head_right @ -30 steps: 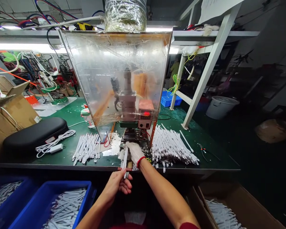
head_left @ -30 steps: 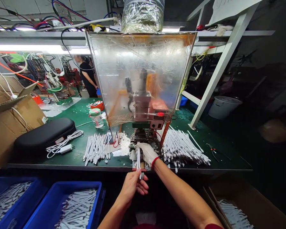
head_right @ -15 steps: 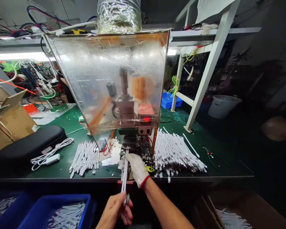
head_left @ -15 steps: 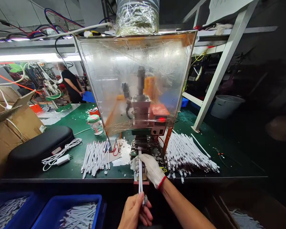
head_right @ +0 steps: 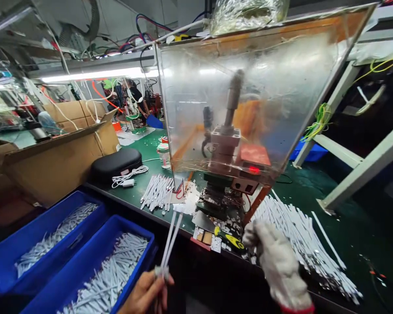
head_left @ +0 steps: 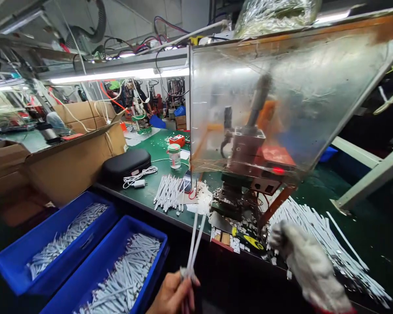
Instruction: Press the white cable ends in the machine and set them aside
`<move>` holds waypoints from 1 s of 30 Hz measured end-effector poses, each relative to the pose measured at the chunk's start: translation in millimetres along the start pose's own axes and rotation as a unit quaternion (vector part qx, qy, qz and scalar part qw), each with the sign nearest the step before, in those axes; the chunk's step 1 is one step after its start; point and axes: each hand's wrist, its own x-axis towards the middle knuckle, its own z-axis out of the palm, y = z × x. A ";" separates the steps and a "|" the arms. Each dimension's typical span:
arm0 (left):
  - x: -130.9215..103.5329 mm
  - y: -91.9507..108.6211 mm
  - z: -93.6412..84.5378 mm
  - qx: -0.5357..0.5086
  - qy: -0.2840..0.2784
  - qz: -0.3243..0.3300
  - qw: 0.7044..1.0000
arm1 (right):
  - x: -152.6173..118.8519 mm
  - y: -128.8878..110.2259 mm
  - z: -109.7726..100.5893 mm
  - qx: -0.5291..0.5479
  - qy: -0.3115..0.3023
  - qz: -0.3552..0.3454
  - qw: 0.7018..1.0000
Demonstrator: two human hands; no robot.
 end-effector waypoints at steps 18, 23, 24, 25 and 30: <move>17.8 19.1 -8.0 -0.022 -0.006 0.035 0.999 | -53.5 59.0 54.0 -0.220 -0.247 0.090 0.939; 14.6 11.6 6.8 0.000 -0.067 0.019 0.998 | -52.8 42.5 65.1 -0.208 -0.317 0.055 0.924; 14.1 9.2 9.3 0.014 -0.085 0.011 0.996 | -53.8 39.0 66.8 -0.185 -0.326 0.057 0.925; 14.1 7.1 11.1 0.033 -0.104 0.002 0.994 | -54.9 36.0 68.3 -0.160 -0.324 0.064 0.930; 26.6 18.3 4.0 0.168 -0.162 -0.017 0.972 | -55.0 27.4 65.6 -0.053 -0.229 0.087 0.968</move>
